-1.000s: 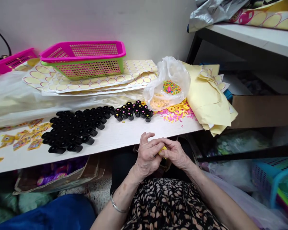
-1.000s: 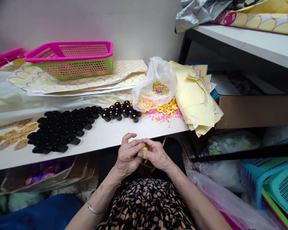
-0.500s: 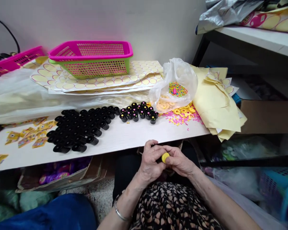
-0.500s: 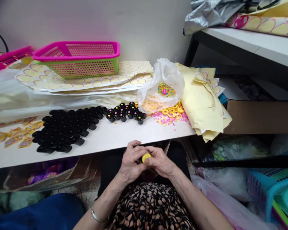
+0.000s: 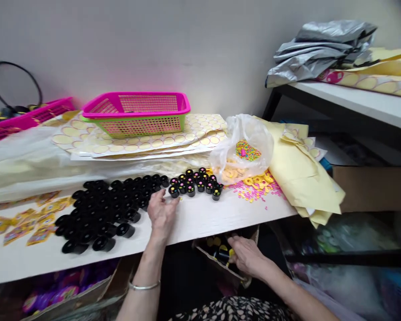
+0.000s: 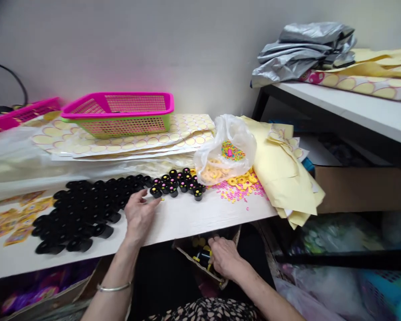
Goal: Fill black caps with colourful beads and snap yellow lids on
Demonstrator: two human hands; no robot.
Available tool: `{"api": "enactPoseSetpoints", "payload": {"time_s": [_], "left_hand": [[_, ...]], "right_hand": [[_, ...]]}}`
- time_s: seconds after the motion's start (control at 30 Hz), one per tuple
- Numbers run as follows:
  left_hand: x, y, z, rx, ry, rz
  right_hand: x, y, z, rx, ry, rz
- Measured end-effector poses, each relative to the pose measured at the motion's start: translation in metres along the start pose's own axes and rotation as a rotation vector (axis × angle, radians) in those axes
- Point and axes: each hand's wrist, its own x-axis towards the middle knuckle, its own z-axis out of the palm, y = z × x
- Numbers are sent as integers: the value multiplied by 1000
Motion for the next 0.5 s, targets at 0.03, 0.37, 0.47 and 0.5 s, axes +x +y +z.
{"api": "enactPoseSetpoints", "payload": {"time_s": [0.03,0.37,0.47,0.5], "left_hand": [[7,0,4,43,2,11],[7,-3,2,-132,25,-147],[2,-2,-3,-154,10,-197],[-1,0,-5,-163,15,-194]], "right_hand": [[-2,-1,-5,-10,-7,-6],[23,35,-111,353,723,128],[55,53,-126,51,886,251],[64,56,-130,-35,865,274]]}}
